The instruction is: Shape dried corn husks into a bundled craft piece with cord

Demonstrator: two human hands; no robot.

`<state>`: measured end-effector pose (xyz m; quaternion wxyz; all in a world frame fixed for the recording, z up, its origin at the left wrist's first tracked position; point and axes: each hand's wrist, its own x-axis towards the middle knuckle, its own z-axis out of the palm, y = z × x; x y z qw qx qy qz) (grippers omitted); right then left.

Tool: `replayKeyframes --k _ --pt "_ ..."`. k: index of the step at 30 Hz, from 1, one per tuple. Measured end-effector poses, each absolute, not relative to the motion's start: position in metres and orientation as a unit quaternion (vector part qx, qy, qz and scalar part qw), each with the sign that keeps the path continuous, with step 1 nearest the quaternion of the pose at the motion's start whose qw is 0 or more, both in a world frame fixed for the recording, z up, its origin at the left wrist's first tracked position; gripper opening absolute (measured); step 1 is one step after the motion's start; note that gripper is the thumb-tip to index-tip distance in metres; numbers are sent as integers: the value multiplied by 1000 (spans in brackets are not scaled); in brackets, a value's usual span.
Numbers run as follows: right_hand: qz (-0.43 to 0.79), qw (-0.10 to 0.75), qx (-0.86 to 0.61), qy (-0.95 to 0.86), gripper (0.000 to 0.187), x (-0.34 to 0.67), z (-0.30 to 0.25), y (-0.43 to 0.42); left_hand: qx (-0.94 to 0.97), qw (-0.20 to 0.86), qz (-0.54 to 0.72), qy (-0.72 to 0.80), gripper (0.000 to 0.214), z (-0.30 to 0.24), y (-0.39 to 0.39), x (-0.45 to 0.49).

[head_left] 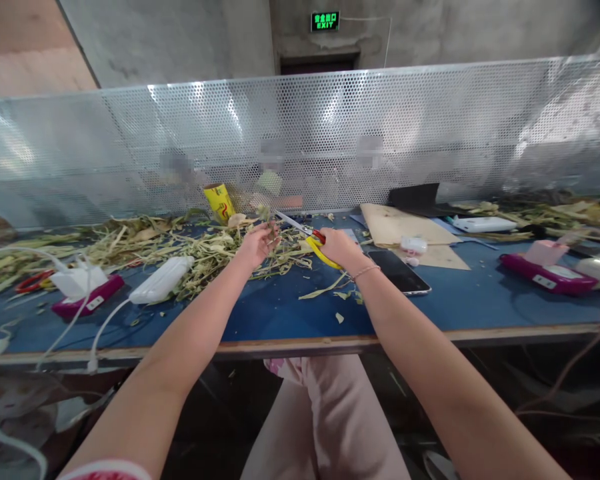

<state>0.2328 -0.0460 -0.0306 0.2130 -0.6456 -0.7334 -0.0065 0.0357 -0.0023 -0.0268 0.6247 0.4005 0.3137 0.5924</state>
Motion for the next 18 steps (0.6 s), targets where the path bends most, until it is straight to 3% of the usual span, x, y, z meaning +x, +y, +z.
replayKeyframes --k 7,18 --pt "15 183 -625 -758 28 229 -33 -45 409 581 631 311 15 -30 3 35" --pt "-8 183 -618 -764 24 228 -33 -48 448 516 647 339 14 -37 7 35"
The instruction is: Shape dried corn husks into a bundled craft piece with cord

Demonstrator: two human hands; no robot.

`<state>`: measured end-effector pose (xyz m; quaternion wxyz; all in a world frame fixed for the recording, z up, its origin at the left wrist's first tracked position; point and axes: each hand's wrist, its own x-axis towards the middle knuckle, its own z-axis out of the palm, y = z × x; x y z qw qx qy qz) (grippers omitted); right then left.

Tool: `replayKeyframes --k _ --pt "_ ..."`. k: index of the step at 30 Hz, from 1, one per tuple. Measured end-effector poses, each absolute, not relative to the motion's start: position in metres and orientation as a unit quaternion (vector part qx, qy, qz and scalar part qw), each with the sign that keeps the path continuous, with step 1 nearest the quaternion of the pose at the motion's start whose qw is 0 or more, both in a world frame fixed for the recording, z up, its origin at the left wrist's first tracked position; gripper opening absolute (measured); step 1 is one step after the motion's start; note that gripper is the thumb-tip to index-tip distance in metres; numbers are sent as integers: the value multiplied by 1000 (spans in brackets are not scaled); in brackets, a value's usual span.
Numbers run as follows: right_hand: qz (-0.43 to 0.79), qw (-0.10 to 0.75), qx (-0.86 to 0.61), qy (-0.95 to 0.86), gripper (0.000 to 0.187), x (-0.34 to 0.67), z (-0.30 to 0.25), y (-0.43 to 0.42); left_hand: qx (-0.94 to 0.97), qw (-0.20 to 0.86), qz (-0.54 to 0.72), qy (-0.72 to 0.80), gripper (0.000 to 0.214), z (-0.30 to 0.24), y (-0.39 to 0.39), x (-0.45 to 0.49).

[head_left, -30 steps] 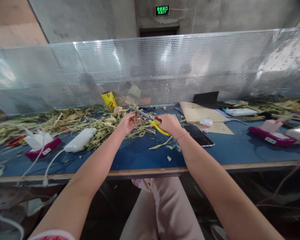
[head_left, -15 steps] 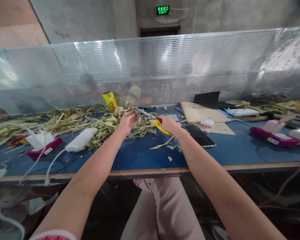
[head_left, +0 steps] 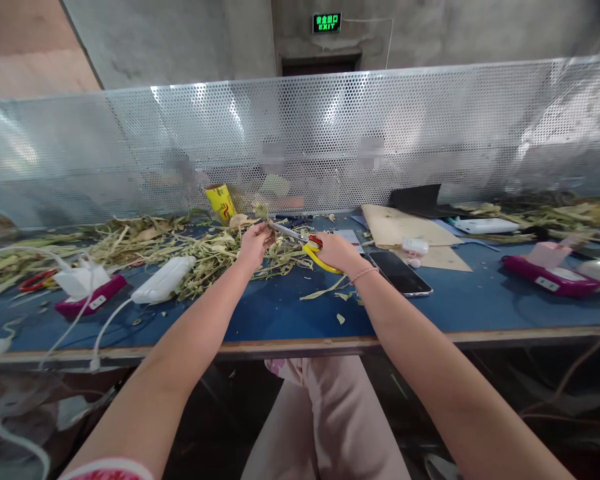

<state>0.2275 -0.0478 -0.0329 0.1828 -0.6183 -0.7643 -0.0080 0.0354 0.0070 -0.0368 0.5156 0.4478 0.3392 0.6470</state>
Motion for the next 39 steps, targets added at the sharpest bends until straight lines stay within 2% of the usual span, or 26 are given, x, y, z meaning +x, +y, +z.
replayKeyframes --k 9,21,27,39 --pt "-25 207 -625 -753 23 228 -37 -44 452 398 692 398 16 -42 21 29" --pt "-24 196 -630 -751 22 227 -34 -46 475 420 673 381 16 -40 11 37" --pt "-26 206 -621 -756 22 227 -35 -47 496 394 661 403 13 -42 16 34" --pt "-24 210 -622 -754 24 230 -36 -45 557 310 649 416 21 -51 26 30"
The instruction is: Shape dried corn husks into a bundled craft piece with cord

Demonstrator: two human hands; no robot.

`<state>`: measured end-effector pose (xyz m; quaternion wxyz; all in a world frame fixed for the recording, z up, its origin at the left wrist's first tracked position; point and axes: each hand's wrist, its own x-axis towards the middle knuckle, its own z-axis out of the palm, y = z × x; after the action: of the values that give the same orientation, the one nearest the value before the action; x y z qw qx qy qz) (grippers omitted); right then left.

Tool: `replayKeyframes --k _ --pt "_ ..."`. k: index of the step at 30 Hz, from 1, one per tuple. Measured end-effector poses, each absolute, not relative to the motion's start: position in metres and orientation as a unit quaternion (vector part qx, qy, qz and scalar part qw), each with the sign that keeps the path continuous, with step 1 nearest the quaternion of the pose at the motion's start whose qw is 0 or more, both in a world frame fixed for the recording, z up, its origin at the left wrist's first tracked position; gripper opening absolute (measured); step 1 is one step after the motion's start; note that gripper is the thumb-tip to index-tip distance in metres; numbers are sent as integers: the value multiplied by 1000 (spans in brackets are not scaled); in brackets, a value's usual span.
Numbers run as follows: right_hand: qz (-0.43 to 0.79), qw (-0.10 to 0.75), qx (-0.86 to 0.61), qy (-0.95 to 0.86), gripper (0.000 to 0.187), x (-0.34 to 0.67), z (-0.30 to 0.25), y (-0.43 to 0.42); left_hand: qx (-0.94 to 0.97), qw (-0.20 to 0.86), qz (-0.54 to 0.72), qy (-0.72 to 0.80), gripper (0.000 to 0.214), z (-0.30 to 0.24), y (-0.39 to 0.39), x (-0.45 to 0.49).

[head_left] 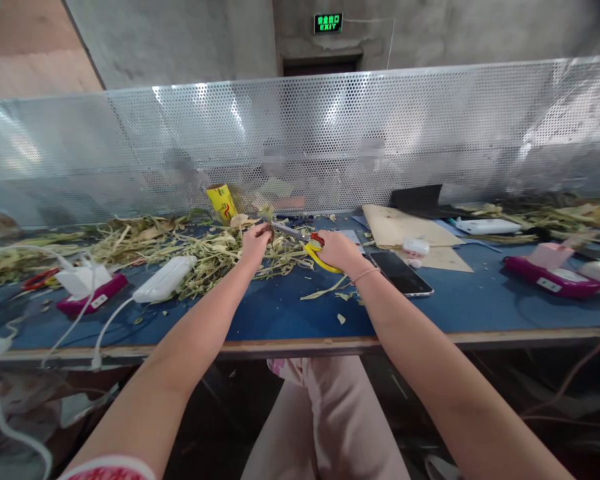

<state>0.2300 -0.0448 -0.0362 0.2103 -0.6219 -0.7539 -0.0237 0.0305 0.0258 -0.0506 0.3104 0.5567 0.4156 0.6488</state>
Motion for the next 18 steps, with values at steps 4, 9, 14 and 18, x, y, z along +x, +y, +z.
replayKeyframes --k 4,9,14,18 --pt "-25 210 -628 -749 24 231 -35 -46 581 260 632 442 25 -54 30 26" --pt "-29 206 -635 -744 23 231 -32 -49 603 232 622 442 21 -55 29 24" --pt "-36 198 -641 -741 21 232 -30 -50 618 217 614 441 13 -54 26 25" --pt "-47 196 -638 -743 20 232 -29 -50 621 212 608 447 10 -51 22 27"
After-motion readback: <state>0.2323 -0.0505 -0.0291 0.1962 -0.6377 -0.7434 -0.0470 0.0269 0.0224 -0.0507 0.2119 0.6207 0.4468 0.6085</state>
